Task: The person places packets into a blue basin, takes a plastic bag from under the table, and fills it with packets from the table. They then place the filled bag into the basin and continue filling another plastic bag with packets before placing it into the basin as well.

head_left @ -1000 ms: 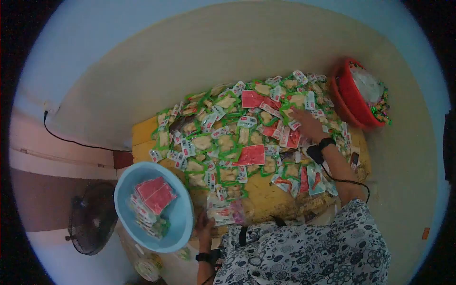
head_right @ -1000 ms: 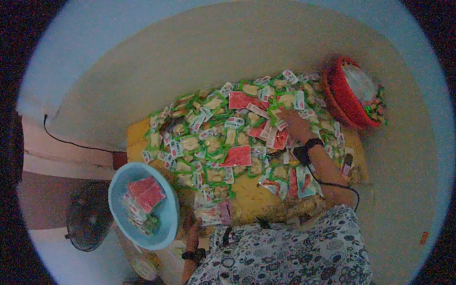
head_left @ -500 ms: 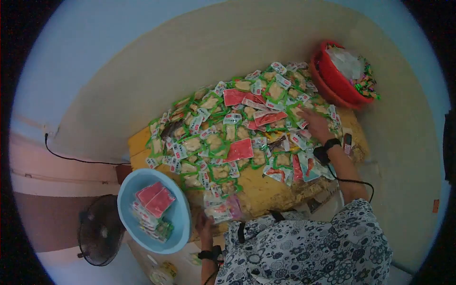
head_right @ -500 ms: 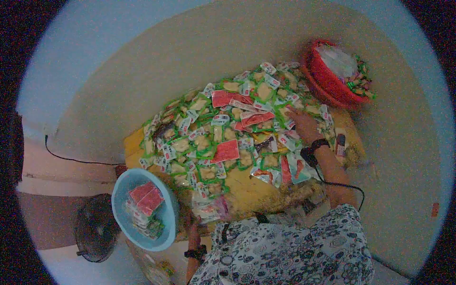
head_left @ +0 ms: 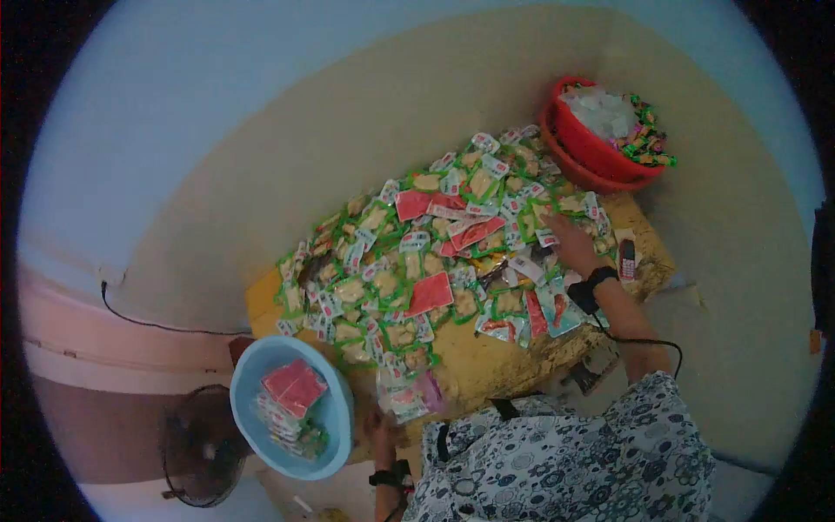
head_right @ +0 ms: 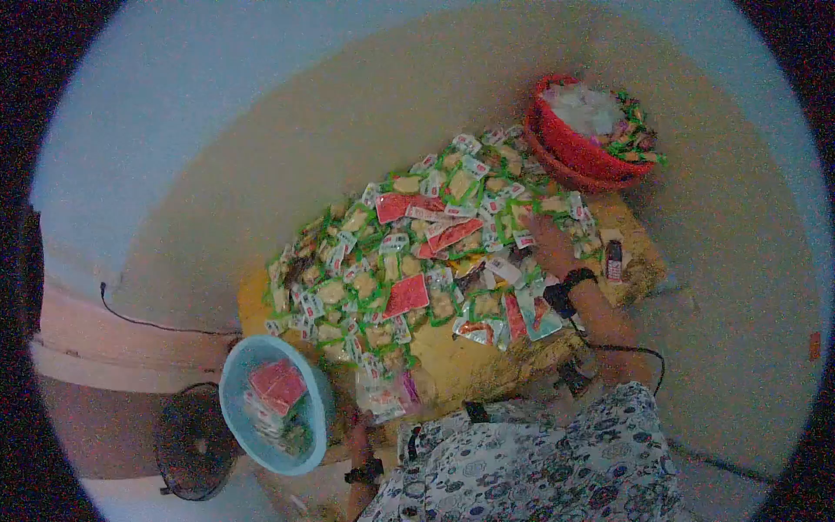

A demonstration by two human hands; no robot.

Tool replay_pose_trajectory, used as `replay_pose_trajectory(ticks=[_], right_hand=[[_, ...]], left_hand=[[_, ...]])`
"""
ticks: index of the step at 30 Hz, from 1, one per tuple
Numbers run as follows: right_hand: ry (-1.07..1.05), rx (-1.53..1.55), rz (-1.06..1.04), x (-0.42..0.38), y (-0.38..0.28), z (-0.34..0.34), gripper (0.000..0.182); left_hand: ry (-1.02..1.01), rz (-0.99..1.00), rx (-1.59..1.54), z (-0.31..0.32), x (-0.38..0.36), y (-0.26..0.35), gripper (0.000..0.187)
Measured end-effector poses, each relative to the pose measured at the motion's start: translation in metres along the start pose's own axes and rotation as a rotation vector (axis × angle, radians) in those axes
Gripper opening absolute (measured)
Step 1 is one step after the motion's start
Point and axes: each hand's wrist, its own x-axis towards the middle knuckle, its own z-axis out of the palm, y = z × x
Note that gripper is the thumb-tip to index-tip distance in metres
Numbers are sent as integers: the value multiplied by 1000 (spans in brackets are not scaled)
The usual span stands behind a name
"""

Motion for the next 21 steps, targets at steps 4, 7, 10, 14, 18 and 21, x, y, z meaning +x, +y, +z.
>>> replay_pose_trajectory(ticks=[4, 7, 10, 14, 18, 21], right_hand=[[-62, -68, -11, -5, -10, -11, 78], [47, -89, -24, -9, -16, -3, 76], [70, -62, 50, -2, -21, 2, 70], [238, -5, -101, 24, -48, 7, 59], [274, 108, -182, 52, -97, 5, 53], [270, 260, -359, 77, -136, 13, 50]], left_hand=[[-75, 66, 28, -12, 15, -17, 59], [-32, 117, 44, -10, 19, -25, 59], [-157, 125, 5, -22, 37, -49, 62], [-176, 169, -108, -44, 38, -80, 53], [-191, 101, -91, -18, 8, -9, 65], [-161, 33, -60, -18, 15, -8, 65]])
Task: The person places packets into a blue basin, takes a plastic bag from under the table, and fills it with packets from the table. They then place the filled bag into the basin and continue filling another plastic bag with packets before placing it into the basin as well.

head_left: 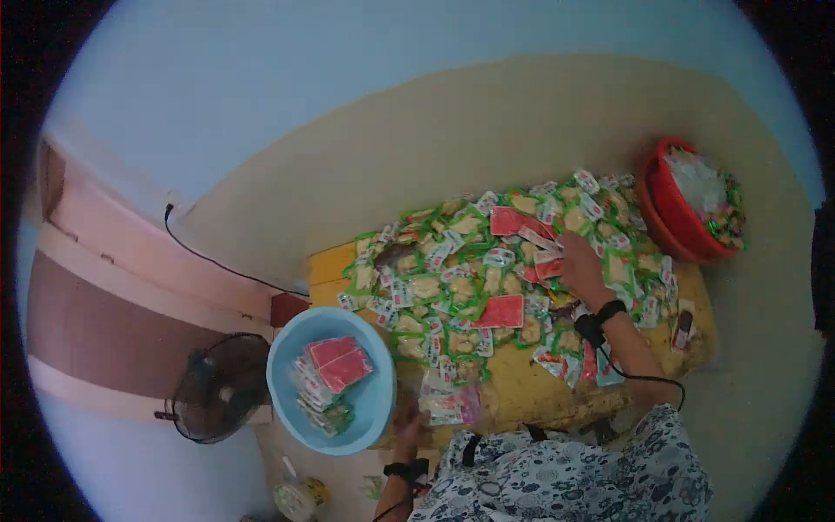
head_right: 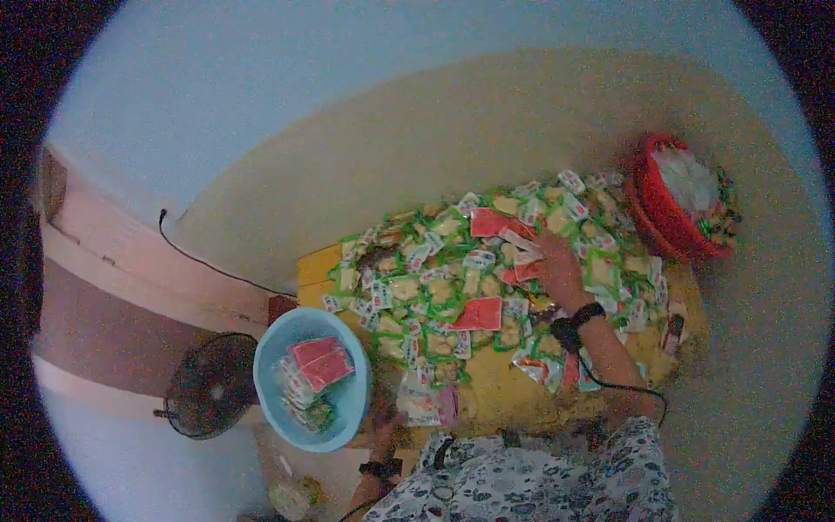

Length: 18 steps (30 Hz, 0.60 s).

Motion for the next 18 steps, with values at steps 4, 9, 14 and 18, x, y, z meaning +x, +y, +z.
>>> replay_pose_trajectory(ticks=[4, 9, 14, 18], right_hand=[[-114, 102, -162, 53, -50, 47, 52], [-237, 183, -369, 99, -122, 127, 51], [-294, 125, -633, 135, -197, 193, 49], [-569, 5, -719, 145, -254, 225, 44]], left_hand=[[73, -77, 25, -7, 16, -33, 67], [63, -20, -89, -3, 2, -27, 70], [75, -109, -160, 0, 1, -29, 70], [72, -58, -170, 3, -8, 0, 70]])
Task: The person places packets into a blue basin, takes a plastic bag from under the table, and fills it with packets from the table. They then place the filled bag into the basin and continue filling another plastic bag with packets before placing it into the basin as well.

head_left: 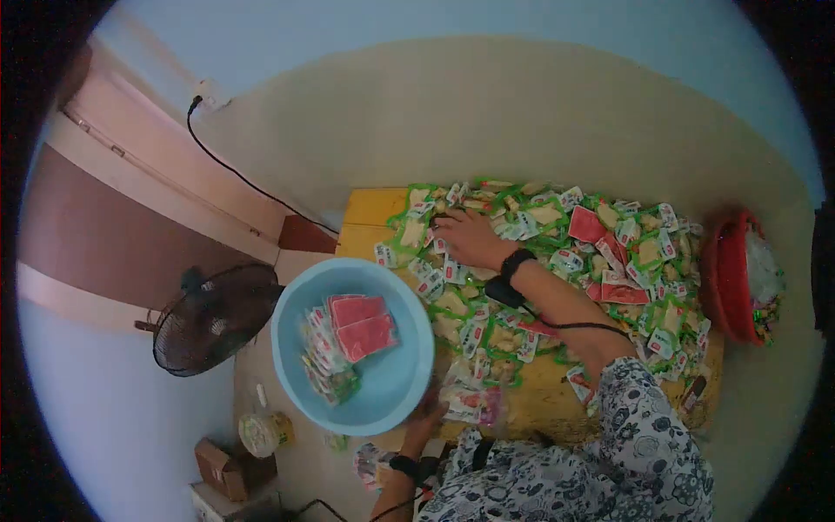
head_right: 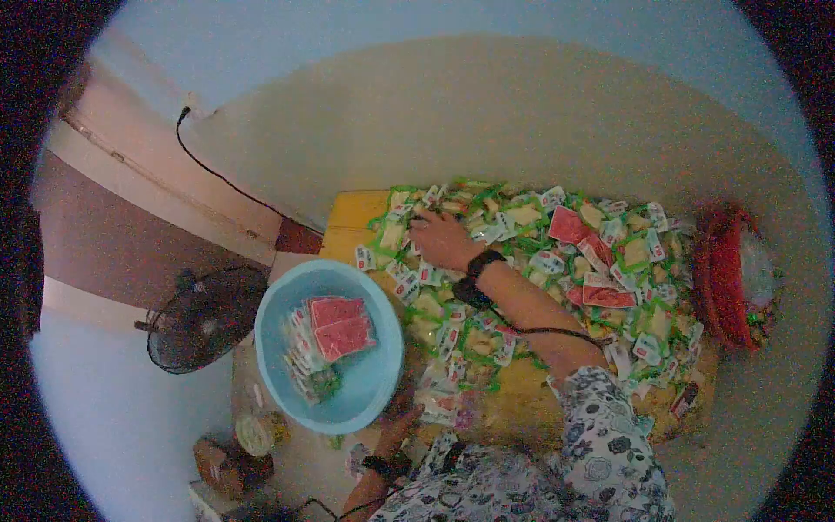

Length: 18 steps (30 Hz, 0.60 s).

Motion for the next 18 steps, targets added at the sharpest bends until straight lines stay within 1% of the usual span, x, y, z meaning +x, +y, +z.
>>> replay_pose_trajectory(ticks=[2, 3, 4, 5, 6, 7, 8, 9, 11, 12, 14, 15, 17, 18], right_hand=[[-136, -29, 20, 14, -14, 6, 47], [-142, -69, 14, 16, -15, 18, 56], [-167, -79, 58, 14, -19, 19, 59], [-180, -93, 95, 7, -22, 20, 61], [-196, -105, 134, 1, -24, 18, 64], [-211, -124, 153, -5, -22, 19, 66], [-224, -150, 171, -11, -19, 18, 67], [-240, -176, 190, -18, -13, 17, 69], [-199, -174, 214, -37, 0, 16, 66], [-172, -181, 226, -48, 6, 13, 64], [-183, -209, 278, -69, 18, -2, 62], [-186, -221, 304, -81, 24, -9, 61], [-182, -294, 347, -112, 47, -17, 60], [-182, -332, 370, -129, 58, -22, 60]], left_hand=[[21, -19, 3, 2, 1, 1, 70], [31, -33, -11, 2, 3, -3, 69], [35, -55, -27, 0, 4, -7, 69], [13, -72, 19, -7, 15, -34, 68], [-10, -93, 66, -18, 31, -74, 68], [-33, -111, 112, -24, 38, -98, 68], [-8, 121, 417, -22, 35, -84, 68], [17, 353, 719, -13, 28, -47, 68], [0, 415, 726, -10, 19, -30, 68], [-27, 254, 433, -12, 21, -39, 68], [-37, 12, 126, -11, 21, -42, 70], [-24, -65, 111, -10, 18, -38, 70], [-10, -49, 122, -7, 14, -24, 70], [-8, 43, 145, -5, 12, -13, 69]])
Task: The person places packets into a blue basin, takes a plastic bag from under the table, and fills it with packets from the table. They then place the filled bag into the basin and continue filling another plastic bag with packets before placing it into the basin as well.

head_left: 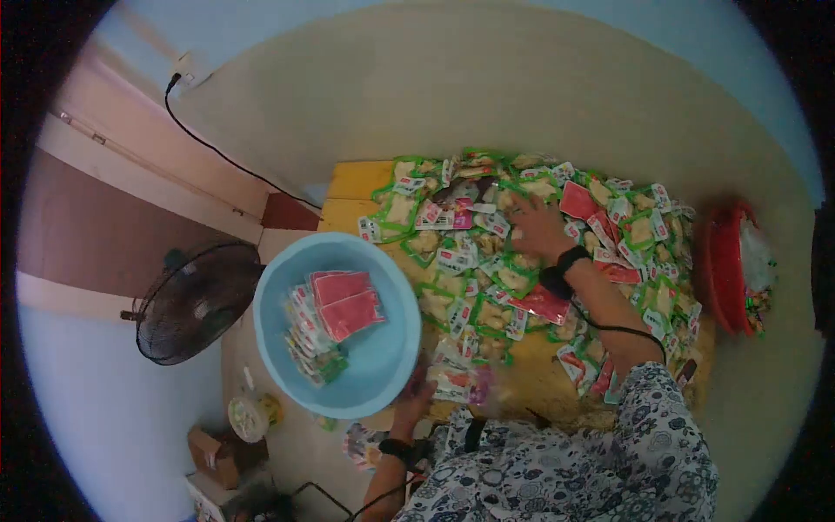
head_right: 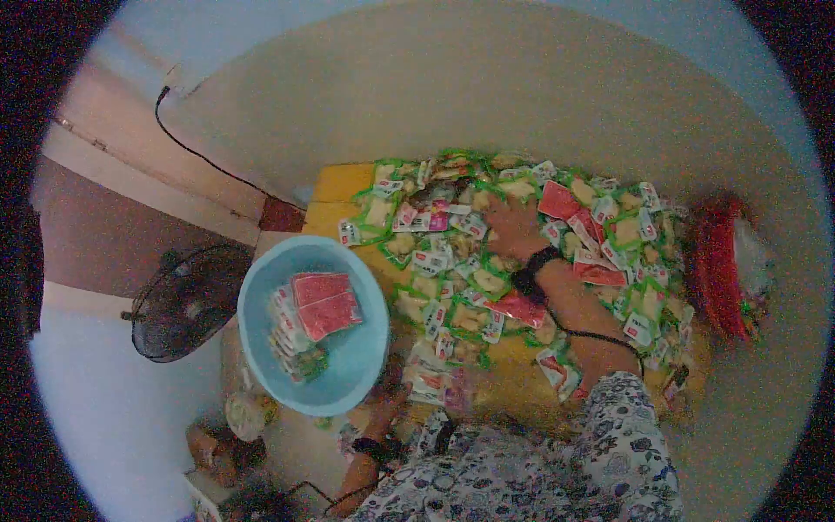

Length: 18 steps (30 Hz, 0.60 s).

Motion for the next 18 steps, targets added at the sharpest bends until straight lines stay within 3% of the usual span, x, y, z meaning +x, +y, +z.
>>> replay_pose_trajectory(ticks=[1, 3, 5, 7, 10, 13, 15, 16, 18], right_hand=[[-28, 21, 36, -12, 14, 0, 58], [-80, 65, 104, -36, 38, 1, 55], [-50, -13, 122, -65, 65, 12, 46], [43, -50, 132, -87, 71, 14, 38], [199, 25, 162, -106, 67, 6, 31], [303, 231, 187, -87, 48, -1, 29], [446, 381, 82, -70, 19, 4, 26], [406, 449, 67, -60, -2, -2, 24], [380, 523, -7, -33, -44, -10, 22]], left_hand=[[11, 94, 23, 0, 0, 5, 68], [15, -46, -175, -7, 18, -57, 67], [10, -52, -155, -8, 17, -68, 66], [-5, 98, 76, -8, 11, -31, 65], [-55, 185, 141, -11, 7, -29, 63], [-45, 170, -20, -6, 17, -31, 60], [-52, -15, -118, -5, 4, -5, 59], [-54, -109, -166, -4, -2, 9, 58], [-60, 51, -155, -4, 4, -6, 57]])
